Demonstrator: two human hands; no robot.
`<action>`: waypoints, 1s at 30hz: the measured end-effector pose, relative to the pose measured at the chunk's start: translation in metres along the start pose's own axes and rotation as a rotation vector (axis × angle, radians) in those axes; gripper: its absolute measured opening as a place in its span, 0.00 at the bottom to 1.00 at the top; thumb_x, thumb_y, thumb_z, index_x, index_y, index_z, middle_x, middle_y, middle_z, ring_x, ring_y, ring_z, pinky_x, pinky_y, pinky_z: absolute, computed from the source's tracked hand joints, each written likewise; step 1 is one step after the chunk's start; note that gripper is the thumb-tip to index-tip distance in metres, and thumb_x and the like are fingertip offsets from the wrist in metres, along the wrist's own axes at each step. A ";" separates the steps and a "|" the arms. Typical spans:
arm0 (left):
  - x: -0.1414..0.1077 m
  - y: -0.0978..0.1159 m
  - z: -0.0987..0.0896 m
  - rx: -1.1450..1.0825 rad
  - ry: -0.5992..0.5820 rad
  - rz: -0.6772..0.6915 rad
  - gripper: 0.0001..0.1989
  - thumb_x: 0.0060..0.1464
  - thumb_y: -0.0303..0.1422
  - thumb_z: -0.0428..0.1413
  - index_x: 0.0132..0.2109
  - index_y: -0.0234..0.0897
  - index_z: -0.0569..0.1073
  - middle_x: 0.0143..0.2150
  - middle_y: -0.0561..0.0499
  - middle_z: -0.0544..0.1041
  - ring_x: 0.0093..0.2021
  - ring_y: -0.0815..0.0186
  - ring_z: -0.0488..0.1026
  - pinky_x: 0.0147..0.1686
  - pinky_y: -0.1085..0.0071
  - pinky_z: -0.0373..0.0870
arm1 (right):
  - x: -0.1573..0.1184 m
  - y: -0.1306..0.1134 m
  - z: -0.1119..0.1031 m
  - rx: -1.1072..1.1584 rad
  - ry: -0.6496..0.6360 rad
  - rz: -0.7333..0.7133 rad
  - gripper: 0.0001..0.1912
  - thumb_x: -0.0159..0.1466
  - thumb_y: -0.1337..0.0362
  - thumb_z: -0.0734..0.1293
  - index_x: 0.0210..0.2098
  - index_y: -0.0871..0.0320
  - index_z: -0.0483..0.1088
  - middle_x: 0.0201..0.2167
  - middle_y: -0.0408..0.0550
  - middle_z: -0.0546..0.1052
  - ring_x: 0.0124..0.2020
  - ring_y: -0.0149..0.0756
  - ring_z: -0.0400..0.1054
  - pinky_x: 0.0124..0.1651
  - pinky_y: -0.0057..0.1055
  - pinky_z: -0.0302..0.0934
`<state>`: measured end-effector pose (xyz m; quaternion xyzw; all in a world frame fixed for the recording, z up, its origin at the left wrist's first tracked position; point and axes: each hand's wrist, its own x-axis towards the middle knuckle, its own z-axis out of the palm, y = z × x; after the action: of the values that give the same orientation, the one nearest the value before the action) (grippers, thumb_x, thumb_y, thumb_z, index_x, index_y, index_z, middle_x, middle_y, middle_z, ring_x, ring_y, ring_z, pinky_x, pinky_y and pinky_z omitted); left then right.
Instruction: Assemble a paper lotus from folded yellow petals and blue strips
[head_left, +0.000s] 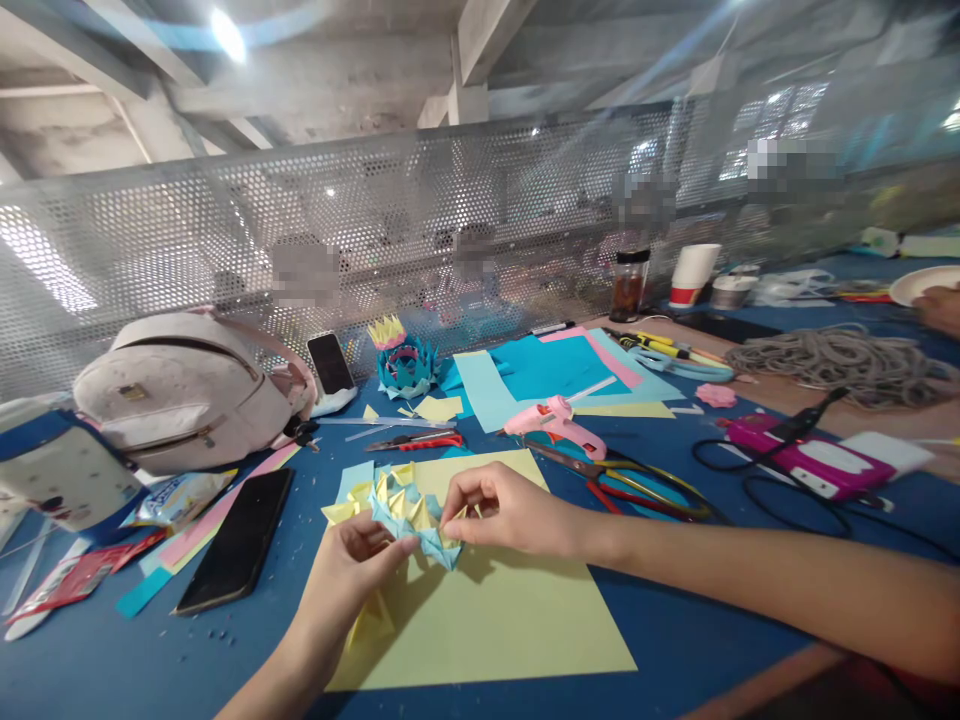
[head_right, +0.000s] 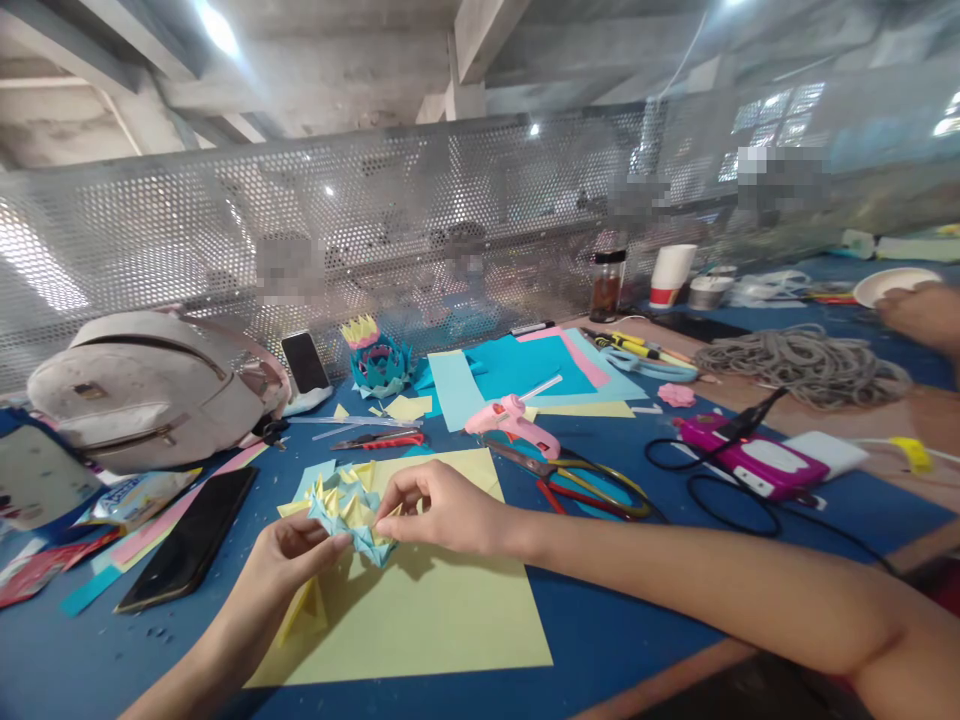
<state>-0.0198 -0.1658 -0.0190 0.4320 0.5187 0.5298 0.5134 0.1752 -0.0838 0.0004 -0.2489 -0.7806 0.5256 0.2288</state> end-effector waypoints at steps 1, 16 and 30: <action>0.000 0.000 0.000 0.008 -0.002 0.000 0.15 0.35 0.37 0.71 0.32 0.34 0.81 0.28 0.48 0.82 0.29 0.63 0.77 0.35 0.72 0.71 | 0.000 0.001 0.000 0.008 -0.003 0.008 0.10 0.59 0.59 0.70 0.33 0.62 0.74 0.29 0.46 0.76 0.28 0.30 0.65 0.29 0.25 0.55; -0.002 0.004 0.000 -0.004 0.048 0.035 0.15 0.35 0.37 0.71 0.31 0.33 0.80 0.27 0.48 0.81 0.27 0.64 0.76 0.32 0.72 0.72 | -0.005 -0.005 0.003 -0.134 0.099 -0.059 0.14 0.51 0.61 0.76 0.36 0.59 0.76 0.33 0.43 0.75 0.31 0.30 0.62 0.31 0.25 0.53; -0.001 -0.003 0.000 -0.002 0.067 0.043 0.18 0.36 0.41 0.71 0.31 0.32 0.79 0.27 0.46 0.82 0.27 0.63 0.76 0.30 0.73 0.70 | -0.002 0.004 0.009 0.053 0.168 0.006 0.13 0.51 0.63 0.76 0.34 0.61 0.74 0.23 0.38 0.69 0.24 0.25 0.57 0.27 0.24 0.50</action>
<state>-0.0199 -0.1669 -0.0219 0.4244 0.5258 0.5555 0.4846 0.1716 -0.0905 -0.0063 -0.2881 -0.7437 0.5242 0.2985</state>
